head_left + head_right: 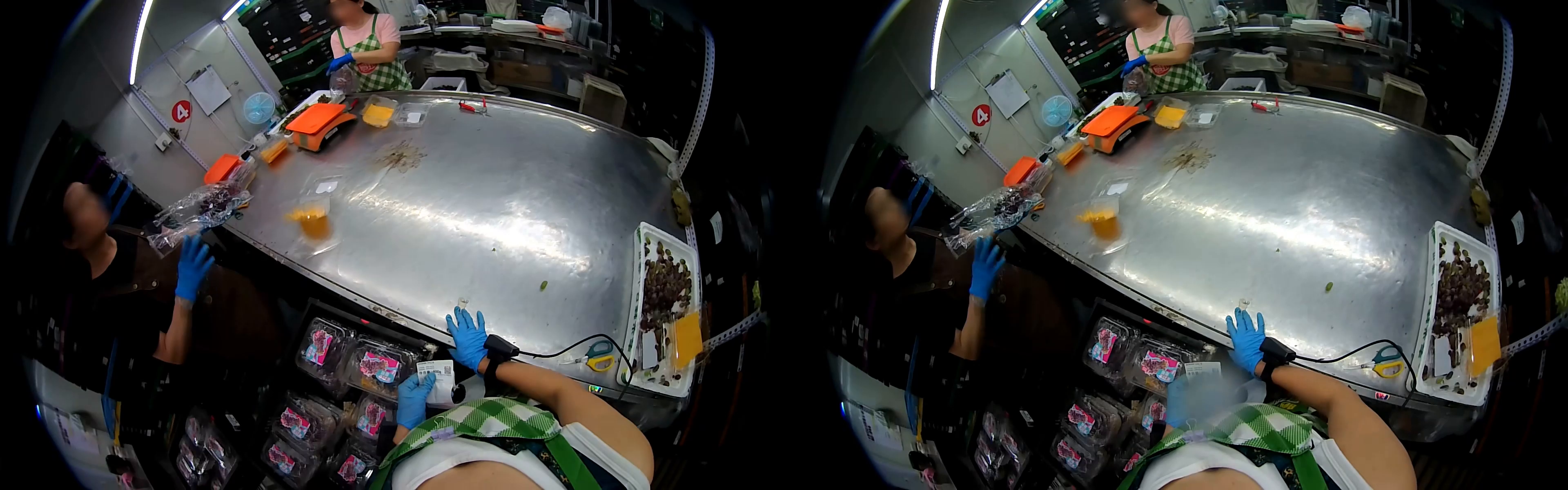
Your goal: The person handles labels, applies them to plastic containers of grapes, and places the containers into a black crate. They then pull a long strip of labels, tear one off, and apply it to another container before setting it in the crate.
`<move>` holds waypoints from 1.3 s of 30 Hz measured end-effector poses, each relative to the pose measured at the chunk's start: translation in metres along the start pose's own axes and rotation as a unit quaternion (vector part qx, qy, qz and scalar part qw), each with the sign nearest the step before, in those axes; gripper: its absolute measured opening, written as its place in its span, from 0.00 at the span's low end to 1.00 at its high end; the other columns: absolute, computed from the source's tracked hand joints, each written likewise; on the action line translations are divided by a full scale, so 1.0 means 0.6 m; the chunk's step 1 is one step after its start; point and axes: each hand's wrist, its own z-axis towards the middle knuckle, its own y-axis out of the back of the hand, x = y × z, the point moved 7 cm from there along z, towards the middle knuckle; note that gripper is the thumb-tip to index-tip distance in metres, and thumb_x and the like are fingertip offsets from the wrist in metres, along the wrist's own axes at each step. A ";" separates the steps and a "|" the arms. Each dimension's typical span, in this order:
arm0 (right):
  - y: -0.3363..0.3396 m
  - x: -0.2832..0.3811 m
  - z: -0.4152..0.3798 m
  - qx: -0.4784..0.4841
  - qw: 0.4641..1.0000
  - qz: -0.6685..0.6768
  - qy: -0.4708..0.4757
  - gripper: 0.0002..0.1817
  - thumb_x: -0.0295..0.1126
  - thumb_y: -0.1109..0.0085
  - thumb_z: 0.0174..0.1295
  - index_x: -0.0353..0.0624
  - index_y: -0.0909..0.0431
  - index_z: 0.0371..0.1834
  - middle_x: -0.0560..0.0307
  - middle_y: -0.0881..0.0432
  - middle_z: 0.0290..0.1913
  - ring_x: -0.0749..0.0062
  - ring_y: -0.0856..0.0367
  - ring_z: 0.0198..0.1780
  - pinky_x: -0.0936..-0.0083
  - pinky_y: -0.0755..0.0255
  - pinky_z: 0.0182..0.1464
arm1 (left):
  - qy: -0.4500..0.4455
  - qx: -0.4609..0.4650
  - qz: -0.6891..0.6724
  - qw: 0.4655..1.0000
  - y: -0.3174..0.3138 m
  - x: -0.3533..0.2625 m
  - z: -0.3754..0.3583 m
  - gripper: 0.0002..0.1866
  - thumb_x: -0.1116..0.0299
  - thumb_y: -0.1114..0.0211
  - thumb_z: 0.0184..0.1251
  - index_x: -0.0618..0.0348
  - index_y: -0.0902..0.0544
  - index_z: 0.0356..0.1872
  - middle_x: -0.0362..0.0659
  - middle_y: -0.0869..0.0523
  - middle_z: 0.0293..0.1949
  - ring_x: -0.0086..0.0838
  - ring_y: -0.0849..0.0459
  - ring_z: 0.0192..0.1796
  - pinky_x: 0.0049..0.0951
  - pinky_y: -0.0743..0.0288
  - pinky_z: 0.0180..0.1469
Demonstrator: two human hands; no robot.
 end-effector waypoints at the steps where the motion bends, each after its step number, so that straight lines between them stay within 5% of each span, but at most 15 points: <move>1: 0.002 0.001 0.000 -0.002 1.000 0.002 0.001 0.42 0.45 0.39 0.38 0.45 0.43 0.60 0.44 0.49 0.63 0.54 0.49 0.64 0.49 0.64 0.62 | -0.012 0.000 0.004 1.000 0.001 -0.008 -0.005 0.09 0.70 0.42 0.58 0.66 0.21 0.35 0.41 0.18 0.30 0.18 0.22 0.29 0.18 0.28 0.33; 32: 0.008 0.007 -0.004 0.012 1.000 -0.006 0.007 0.44 0.45 0.39 0.38 0.46 0.46 0.61 0.42 0.48 0.63 0.54 0.49 0.64 0.48 0.64 0.62 | -0.062 -0.052 -0.011 0.997 0.055 -0.001 -0.073 0.09 0.70 0.44 0.59 0.66 0.22 0.36 0.41 0.18 0.30 0.20 0.21 0.30 0.19 0.27 0.33; 39: 0.004 0.004 -0.004 0.005 1.000 -0.001 0.009 0.43 0.45 0.39 0.38 0.45 0.45 0.60 0.43 0.49 0.63 0.55 0.49 0.64 0.48 0.65 0.62 | -0.018 -0.066 -0.032 0.997 0.059 0.005 -0.079 0.09 0.70 0.44 0.59 0.66 0.21 0.36 0.40 0.18 0.30 0.19 0.22 0.29 0.18 0.28 0.32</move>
